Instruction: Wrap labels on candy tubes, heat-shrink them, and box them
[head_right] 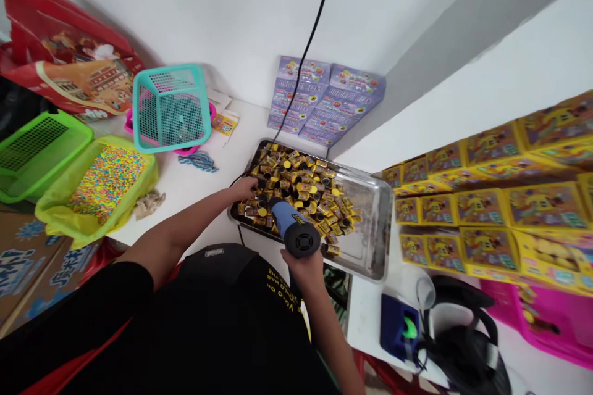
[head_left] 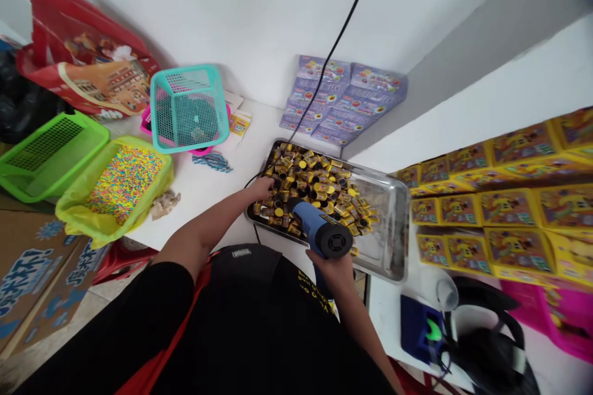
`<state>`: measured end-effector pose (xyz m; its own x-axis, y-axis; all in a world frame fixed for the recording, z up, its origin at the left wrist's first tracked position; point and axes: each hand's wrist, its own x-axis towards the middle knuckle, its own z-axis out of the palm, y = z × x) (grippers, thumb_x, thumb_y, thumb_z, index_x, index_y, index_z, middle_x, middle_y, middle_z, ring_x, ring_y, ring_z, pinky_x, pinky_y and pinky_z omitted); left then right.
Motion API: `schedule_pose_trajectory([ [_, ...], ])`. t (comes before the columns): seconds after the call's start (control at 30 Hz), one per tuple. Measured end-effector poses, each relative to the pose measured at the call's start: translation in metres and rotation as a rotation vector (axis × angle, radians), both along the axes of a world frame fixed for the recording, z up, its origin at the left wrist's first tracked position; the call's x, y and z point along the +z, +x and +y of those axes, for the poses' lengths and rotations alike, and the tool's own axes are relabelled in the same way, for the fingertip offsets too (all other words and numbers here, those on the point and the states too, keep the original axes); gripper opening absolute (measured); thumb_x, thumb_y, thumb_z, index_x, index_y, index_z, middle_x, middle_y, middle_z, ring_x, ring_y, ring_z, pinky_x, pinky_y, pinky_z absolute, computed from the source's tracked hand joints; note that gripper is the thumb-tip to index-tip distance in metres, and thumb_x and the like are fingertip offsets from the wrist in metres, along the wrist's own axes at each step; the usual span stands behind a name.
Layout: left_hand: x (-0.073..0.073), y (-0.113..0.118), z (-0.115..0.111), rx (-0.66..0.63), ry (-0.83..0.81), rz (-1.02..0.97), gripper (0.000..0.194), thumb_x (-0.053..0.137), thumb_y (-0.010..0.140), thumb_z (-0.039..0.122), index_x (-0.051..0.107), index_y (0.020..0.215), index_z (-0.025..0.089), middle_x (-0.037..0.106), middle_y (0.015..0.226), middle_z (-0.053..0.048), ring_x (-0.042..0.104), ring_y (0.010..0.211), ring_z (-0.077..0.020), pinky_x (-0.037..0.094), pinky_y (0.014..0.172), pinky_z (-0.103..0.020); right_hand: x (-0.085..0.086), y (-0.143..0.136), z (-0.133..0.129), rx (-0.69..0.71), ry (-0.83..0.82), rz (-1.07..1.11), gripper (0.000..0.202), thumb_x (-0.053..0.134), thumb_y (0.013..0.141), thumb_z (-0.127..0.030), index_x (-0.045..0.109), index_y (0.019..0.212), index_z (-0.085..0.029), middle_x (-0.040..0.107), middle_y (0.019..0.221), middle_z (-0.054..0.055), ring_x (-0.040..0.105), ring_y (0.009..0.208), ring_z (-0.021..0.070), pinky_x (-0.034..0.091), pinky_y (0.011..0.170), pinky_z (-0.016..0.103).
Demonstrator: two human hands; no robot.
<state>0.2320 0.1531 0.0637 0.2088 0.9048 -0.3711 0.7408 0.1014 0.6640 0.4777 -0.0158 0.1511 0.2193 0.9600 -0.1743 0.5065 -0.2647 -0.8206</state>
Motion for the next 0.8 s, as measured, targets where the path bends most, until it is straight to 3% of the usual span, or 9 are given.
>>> schedule_pose_trajectory([
  [0.1, -0.002, 0.001, 0.000, 0.051, -0.077, -0.065, 0.029, 0.069, 0.073, 0.018, 0.065, 0.102, 0.018, 0.066, 0.076, 0.000, 0.066, 0.077, -0.0178, 0.053, 0.071, -0.027, 0.004, 0.010, -0.008, -0.060, 0.009, -0.039, 0.038, 0.075, 0.051, -0.044, 0.065, 0.080, -0.021, 0.072, 0.080, 0.009, 0.067, 0.080, 0.0301, 0.056, 0.074, 0.043],
  [0.2, -0.003, 0.012, -0.011, 0.093, -0.134, -0.147, 0.022, 0.057, 0.085, 0.022, 0.063, 0.107, 0.017, 0.064, 0.065, 0.002, 0.064, 0.062, -0.0138, 0.053, 0.060, -0.024, 0.008, 0.019, -0.015, -0.139, 0.038, -0.057, 0.047, 0.075, 0.052, -0.045, 0.067, 0.091, -0.019, 0.073, 0.089, 0.010, 0.067, 0.089, 0.0311, 0.056, 0.080, 0.044],
  [0.33, -0.002, 0.037, -0.033, 0.103, -0.120, -0.225, 0.019, 0.054, 0.092, 0.028, 0.063, 0.103, 0.015, 0.069, 0.078, -0.002, 0.066, 0.067, -0.0123, 0.054, 0.064, -0.024, 0.013, 0.030, -0.022, -0.182, 0.017, -0.022, 0.057, 0.076, 0.052, -0.048, 0.067, 0.099, -0.017, 0.072, 0.100, 0.011, 0.066, 0.097, 0.0318, 0.053, 0.090, 0.048],
  [0.47, 0.002, 0.050, -0.049, 0.048, 0.011, -0.134, 0.021, 0.071, 0.080, 0.028, 0.065, 0.095, 0.015, 0.068, 0.088, -0.004, 0.066, 0.083, -0.0175, 0.054, 0.078, -0.030, 0.020, 0.036, -0.023, -0.150, -0.031, 0.001, 0.050, 0.075, 0.052, -0.047, 0.068, 0.091, -0.016, 0.072, 0.095, 0.013, 0.066, 0.092, 0.0323, 0.053, 0.086, 0.048],
  [0.6, 0.007, 0.034, -0.063, 0.057, 0.094, -0.047, 0.009, 0.069, 0.080, 0.023, 0.067, 0.086, 0.017, 0.065, 0.099, -0.008, 0.061, 0.102, -0.0231, 0.047, 0.092, -0.035, 0.024, 0.036, -0.024, -0.053, -0.084, -0.027, 0.039, 0.073, 0.050, -0.041, 0.066, 0.081, -0.018, 0.072, 0.086, 0.010, 0.066, 0.085, 0.0303, 0.054, 0.078, 0.043],
  [0.8, 0.000, -0.018, -0.107, 0.141, 0.218, 0.207, 0.012, 0.058, 0.089, 0.029, 0.066, 0.087, 0.021, 0.064, 0.098, -0.006, 0.059, 0.094, -0.0186, 0.046, 0.084, -0.028, 0.014, 0.038, -0.040, 0.031, -0.153, -0.046, 0.024, 0.070, 0.050, -0.039, 0.061, 0.065, -0.023, 0.068, 0.066, 0.003, 0.064, 0.069, 0.0249, 0.053, 0.067, 0.038],
])
